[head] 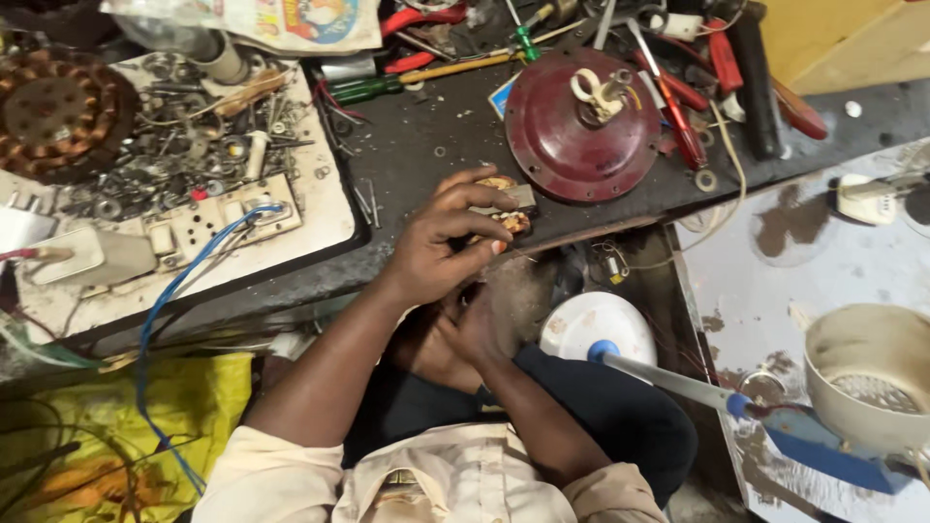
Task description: The person sits at a cluttered workbench and manipulates a small electrical component, possibly a transformer, using their hands. They handle a blue wire, stripping and twisting it, and appear to be making connections to the component.
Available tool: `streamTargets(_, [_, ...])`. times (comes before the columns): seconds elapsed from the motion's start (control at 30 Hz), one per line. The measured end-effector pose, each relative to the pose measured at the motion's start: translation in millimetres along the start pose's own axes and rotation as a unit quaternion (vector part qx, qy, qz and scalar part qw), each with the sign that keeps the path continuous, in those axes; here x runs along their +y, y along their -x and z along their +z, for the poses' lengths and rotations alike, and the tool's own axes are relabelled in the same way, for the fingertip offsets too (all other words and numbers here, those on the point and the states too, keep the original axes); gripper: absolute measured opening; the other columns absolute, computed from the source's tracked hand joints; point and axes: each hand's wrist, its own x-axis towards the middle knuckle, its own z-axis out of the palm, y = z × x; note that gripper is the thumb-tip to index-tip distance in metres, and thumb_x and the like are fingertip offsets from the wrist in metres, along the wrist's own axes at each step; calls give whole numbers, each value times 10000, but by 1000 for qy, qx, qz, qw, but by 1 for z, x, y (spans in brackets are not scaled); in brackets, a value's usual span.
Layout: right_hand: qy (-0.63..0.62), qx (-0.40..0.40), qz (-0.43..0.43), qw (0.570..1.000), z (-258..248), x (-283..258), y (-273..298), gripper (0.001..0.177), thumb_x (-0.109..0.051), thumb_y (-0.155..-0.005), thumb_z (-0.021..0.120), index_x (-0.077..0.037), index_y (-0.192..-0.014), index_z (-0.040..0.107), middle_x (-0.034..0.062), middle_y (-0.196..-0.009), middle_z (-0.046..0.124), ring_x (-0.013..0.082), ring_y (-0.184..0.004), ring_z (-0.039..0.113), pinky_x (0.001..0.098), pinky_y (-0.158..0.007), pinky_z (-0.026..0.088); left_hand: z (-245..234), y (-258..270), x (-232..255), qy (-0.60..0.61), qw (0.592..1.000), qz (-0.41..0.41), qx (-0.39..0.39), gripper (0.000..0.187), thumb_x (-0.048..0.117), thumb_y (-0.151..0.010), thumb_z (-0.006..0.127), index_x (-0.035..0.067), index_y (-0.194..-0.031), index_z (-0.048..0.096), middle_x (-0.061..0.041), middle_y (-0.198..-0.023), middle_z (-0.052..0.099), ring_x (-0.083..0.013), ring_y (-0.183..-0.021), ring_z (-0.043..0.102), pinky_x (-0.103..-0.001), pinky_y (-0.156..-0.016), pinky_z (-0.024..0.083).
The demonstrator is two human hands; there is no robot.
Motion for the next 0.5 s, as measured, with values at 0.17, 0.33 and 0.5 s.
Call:
streamTargets(0.17, [-35,25,-14,999,-10,1,-4,861,-312,-832,792,139,-1412,343,330,-1272,523,465,-1185,544,529,-969,463,3,-3,-2,12,1000,-1,-2,162,79,-882,777,121,-1038,780,-48,-1322,690,-340,-1490,469,-499,-1229,387])
streamTargets(0.33, [-32,-32,46,998,-13,-14,-7,731,-328,-888,770,47,-1403,411,281,-1272,539,411,-1167,580,501,-965,484,1,-1,-5,14,1000,-8,-5,150,68,-892,771,118,-1033,781,-43,-1326,691,-339,-1500,458,-508,-1237,384])
streamTargets(0.5, [-47,26,-29,998,-25,-21,-11,766,-286,-853,754,83,-1423,400,302,-1277,512,439,-1160,553,523,-953,464,0,-4,-2,11,1000,-1,-7,144,70,-882,769,113,-1020,776,-51,-1318,688,-346,-1487,468,-513,-1226,384])
